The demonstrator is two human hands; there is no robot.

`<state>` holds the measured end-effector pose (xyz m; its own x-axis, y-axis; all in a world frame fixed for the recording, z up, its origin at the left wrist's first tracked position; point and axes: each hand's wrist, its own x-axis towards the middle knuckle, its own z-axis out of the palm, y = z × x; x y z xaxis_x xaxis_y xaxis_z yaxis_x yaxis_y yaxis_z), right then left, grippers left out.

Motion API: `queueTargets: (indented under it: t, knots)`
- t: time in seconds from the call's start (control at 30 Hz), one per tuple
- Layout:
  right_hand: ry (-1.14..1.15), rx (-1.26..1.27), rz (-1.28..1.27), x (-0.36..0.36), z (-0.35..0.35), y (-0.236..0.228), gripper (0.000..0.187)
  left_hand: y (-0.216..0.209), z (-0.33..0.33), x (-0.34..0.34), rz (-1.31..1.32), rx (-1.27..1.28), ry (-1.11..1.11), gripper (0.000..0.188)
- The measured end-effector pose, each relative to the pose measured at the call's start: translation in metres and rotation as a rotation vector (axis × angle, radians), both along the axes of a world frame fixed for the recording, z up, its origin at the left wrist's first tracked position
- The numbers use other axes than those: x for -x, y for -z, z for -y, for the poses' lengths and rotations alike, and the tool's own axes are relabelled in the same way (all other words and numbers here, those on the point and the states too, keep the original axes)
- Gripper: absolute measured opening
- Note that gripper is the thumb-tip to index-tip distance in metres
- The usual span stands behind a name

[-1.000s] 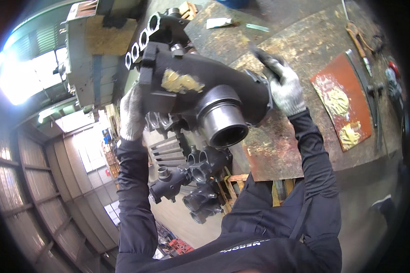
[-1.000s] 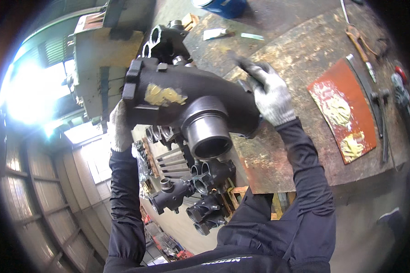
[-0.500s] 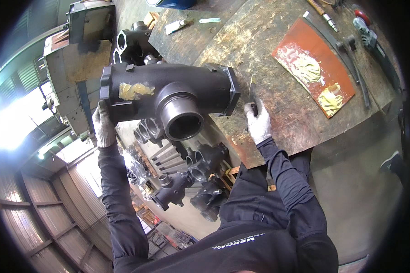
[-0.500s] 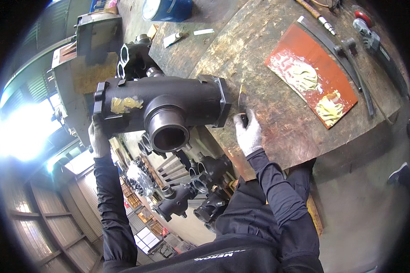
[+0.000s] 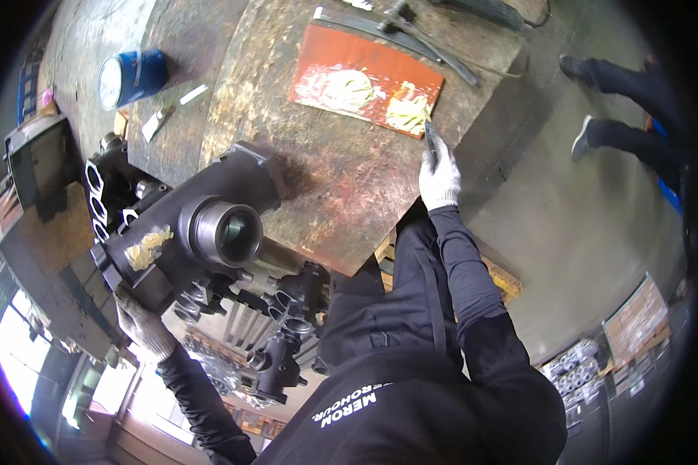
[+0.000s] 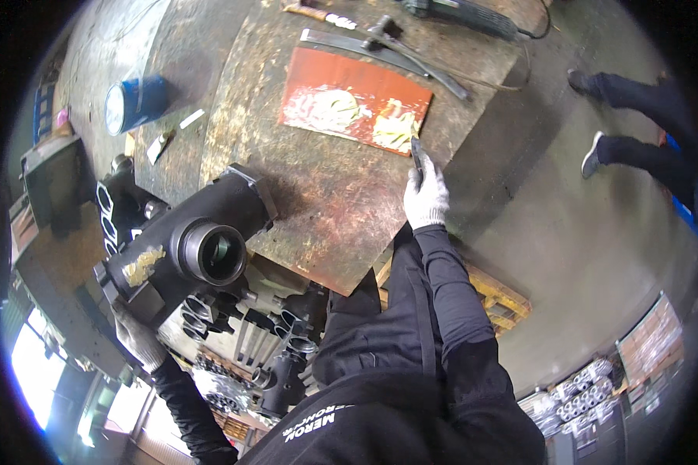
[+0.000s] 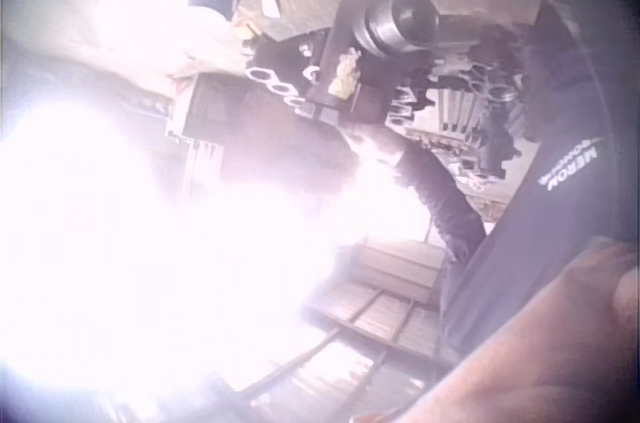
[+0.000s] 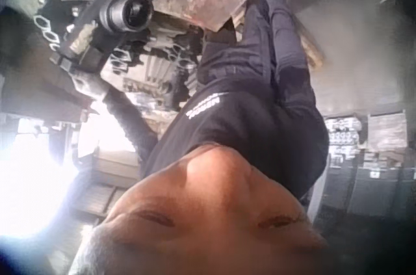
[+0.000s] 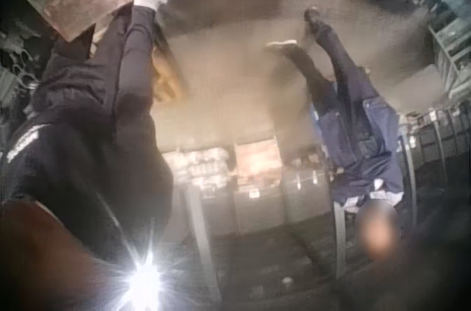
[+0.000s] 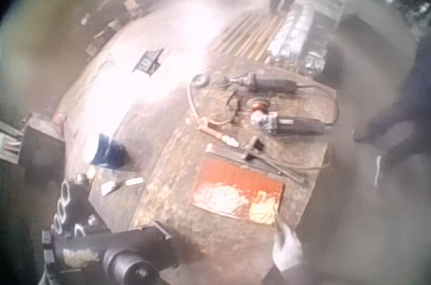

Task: The person picks up a black metal exhaust manifold from a pallet and places it on a workbench. Using a putty knife, they scoop a yellow paste from a board and spread it along the flange and seams of the manifold. They rotate the manifold to coat multiple edges and then set it down on the bench.

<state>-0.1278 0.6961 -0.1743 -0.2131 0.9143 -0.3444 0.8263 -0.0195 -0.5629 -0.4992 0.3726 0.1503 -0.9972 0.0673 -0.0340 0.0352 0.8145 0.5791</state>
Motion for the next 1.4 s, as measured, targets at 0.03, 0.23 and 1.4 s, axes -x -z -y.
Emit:
queueTargets:
  t: [0.03,0.23,1.4]
  knots:
    - [-0.005,0.017,0.057,-0.005,-0.002,0.002,0.046,0.001,-0.011,-0.008,-0.027,0.001,0.014,0.062]
    - [-0.079,-0.016,0.203,-0.010,0.030,0.022,0.049,0.000,-0.048,-0.042,-0.043,0.046,0.078,0.058]
    - [-0.121,0.511,-0.750,0.166,0.153,-0.020,0.040,-0.011,-0.045,-0.035,-0.040,0.067,0.015,0.053]
